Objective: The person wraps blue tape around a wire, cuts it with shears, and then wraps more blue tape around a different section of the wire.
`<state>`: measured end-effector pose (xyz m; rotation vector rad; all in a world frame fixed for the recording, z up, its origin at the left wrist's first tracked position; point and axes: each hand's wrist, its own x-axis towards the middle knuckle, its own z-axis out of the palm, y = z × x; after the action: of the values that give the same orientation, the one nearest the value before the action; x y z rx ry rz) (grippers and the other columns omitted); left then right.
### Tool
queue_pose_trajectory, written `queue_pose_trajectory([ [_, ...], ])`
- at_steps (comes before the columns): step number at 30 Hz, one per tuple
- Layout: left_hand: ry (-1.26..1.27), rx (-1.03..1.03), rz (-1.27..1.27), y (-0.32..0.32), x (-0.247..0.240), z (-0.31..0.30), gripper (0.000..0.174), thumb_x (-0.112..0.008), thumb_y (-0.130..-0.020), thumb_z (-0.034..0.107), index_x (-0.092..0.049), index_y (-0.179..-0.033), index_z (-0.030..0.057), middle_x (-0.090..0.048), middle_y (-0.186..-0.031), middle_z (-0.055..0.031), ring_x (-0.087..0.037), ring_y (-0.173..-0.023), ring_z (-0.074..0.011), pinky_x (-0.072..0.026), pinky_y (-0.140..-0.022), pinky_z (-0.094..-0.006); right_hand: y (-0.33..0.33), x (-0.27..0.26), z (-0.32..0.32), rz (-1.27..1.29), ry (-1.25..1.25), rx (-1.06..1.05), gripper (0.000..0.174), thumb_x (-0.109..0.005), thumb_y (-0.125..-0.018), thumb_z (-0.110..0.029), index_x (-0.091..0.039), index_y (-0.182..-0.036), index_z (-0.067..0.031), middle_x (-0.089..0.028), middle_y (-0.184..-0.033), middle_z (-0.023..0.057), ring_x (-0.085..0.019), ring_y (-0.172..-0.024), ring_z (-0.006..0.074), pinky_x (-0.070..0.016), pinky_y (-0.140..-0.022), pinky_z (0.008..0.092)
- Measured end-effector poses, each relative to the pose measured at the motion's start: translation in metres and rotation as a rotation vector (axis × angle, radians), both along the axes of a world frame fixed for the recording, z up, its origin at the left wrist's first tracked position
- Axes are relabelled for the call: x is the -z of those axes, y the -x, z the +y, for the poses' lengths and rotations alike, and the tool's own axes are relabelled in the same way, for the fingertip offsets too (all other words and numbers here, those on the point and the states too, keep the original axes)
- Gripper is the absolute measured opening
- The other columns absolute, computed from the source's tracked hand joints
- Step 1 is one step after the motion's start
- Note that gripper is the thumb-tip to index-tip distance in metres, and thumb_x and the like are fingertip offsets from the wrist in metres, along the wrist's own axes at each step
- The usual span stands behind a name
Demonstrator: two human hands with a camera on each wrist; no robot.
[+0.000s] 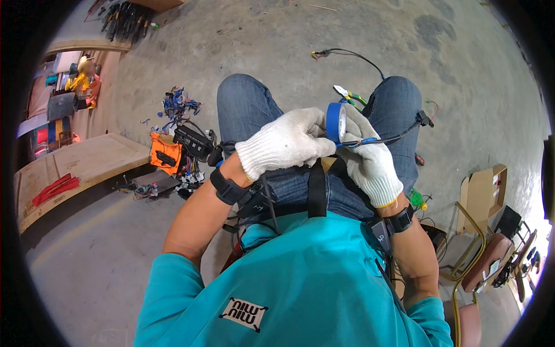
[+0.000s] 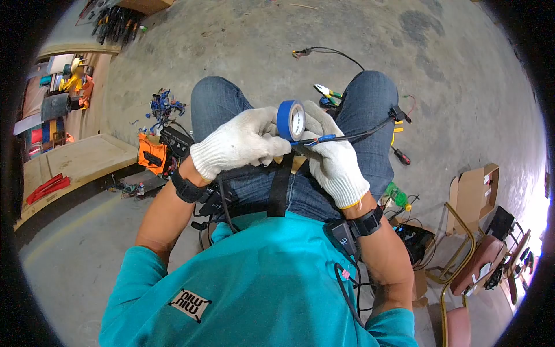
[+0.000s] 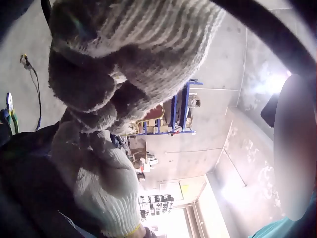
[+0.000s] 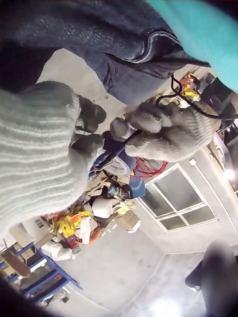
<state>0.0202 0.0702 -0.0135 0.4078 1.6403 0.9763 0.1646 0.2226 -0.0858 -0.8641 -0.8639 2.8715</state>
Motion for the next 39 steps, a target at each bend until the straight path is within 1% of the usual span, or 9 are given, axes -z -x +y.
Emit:
queue_pose_trajectory([
  [8,-0.044,0.05,-0.049,0.002,0.006,0.001,0.029,-0.073,-0.093,0.014,-0.069,-0.118,-0.0001,-0.064,-0.083,0.0007,-0.054,-0.065,-0.0064,-0.0455,-0.058,-0.0244,0.001,-0.008,0.003,-0.022,-0.057,0.019,0.065,-0.065,-0.095,0.001,-0.043,-0.155,0.0019,-0.064,-0.139,0.017,-0.067,-0.119,0.0232,-0.0544,-0.101,0.0338],
  [11,-0.036,-0.017,0.014,0.003,0.006,0.0,0.029,-0.073,-0.094,0.013,-0.069,-0.119,-0.0002,-0.065,-0.086,0.001,-0.056,-0.069,-0.0067,-0.0471,-0.062,-0.0247,-0.01,-0.012,0.02,-0.163,-0.215,-0.323,0.038,-0.063,-0.095,-0.006,-0.064,-0.132,0.0008,-0.074,-0.103,0.0079,-0.064,-0.083,0.0123,-0.0524,-0.074,0.0254],
  [15,-0.07,-0.051,0.143,-0.001,0.017,-0.002,0.029,-0.075,-0.094,0.012,-0.069,-0.119,-0.0004,-0.068,-0.091,-0.0003,-0.059,-0.078,-0.0082,-0.0516,-0.07,-0.0285,-0.021,-0.088,0.031,-0.342,-0.737,-0.446,0.028,-0.063,-0.099,-0.016,-0.071,-0.12,0.0003,-0.074,-0.089,0.003,-0.058,-0.072,0.0051,-0.0479,-0.063,0.0218],
  [18,-0.094,-0.041,0.203,-0.006,0.018,0.0,0.031,-0.074,-0.093,0.014,-0.069,-0.12,-0.0003,-0.073,-0.096,-0.0071,-0.067,-0.086,-0.0152,-0.0553,-0.079,-0.0321,-0.002,-0.101,0.026,-0.249,-1.059,-0.19,0.04,-0.069,-0.099,-0.027,-0.068,-0.126,0.0024,-0.075,-0.097,0.0065,-0.067,-0.084,0.0137,-0.0547,-0.078,0.0282],
  [22,0.096,0.104,0.389,-0.006,-0.008,0.007,0.035,-0.072,-0.09,0.014,-0.069,-0.123,0.0018,-0.077,-0.104,-0.0167,-0.075,-0.096,-0.0294,-0.0579,-0.086,-0.0383,0.029,-0.104,0.015,-0.278,-1.406,-0.352,0.063,-0.075,-0.092,-0.044,-0.062,-0.135,0.0015,-0.072,-0.098,0.0174,-0.072,-0.09,0.024,-0.0561,-0.084,0.0345],
  [26,-0.027,0.057,0.506,-0.01,0.014,-0.005,0.031,-0.07,-0.09,0.015,-0.071,-0.119,0.0018,-0.077,-0.102,-0.0191,-0.075,-0.096,-0.0351,-0.0579,-0.086,-0.0414,0.037,-0.09,0.014,-0.194,-1.256,-0.415,0.065,-0.076,-0.091,-0.041,-0.061,-0.136,0.0045,-0.073,-0.096,0.0146,-0.071,-0.087,0.0211,-0.0563,-0.082,0.0337],
  [28,-0.013,0.046,0.42,-0.006,0.015,-0.008,0.022,-0.068,-0.096,0.014,-0.071,-0.113,0.0001,-0.076,-0.092,-0.0109,-0.071,-0.079,-0.0155,-0.0557,-0.072,-0.0325,0.037,-0.093,0.018,-0.169,-1.164,-0.418,0.063,-0.076,-0.092,-0.037,-0.061,-0.136,0.0059,-0.073,-0.095,0.0127,-0.071,-0.086,0.0189,-0.0562,-0.081,0.0325],
  [31,0.051,0.053,0.322,-0.002,0.0,-0.004,0.021,-0.065,-0.099,0.015,-0.072,-0.11,-0.0007,-0.075,-0.086,-0.0091,-0.068,-0.07,-0.0132,-0.0539,-0.065,-0.031,0.035,-0.113,0.021,-0.199,-0.972,-0.435,0.056,-0.076,-0.095,-0.025,-0.06,-0.137,0.0079,-0.073,-0.099,0.0089,-0.067,-0.091,0.0102,-0.0535,-0.081,0.0261],
  [39,0.036,-0.002,0.28,0.005,-0.004,0.004,0.023,-0.063,-0.1,0.017,-0.074,-0.111,-0.0014,-0.073,-0.083,-0.0068,-0.062,-0.065,-0.0101,-0.0508,-0.06,-0.0285,0.01,-0.12,0.025,-0.186,-0.924,-0.4,0.054,-0.077,-0.095,-0.02,-0.059,-0.14,0.0044,-0.072,-0.115,0.01,-0.067,-0.098,0.0119,-0.053,-0.089,0.0271],
])
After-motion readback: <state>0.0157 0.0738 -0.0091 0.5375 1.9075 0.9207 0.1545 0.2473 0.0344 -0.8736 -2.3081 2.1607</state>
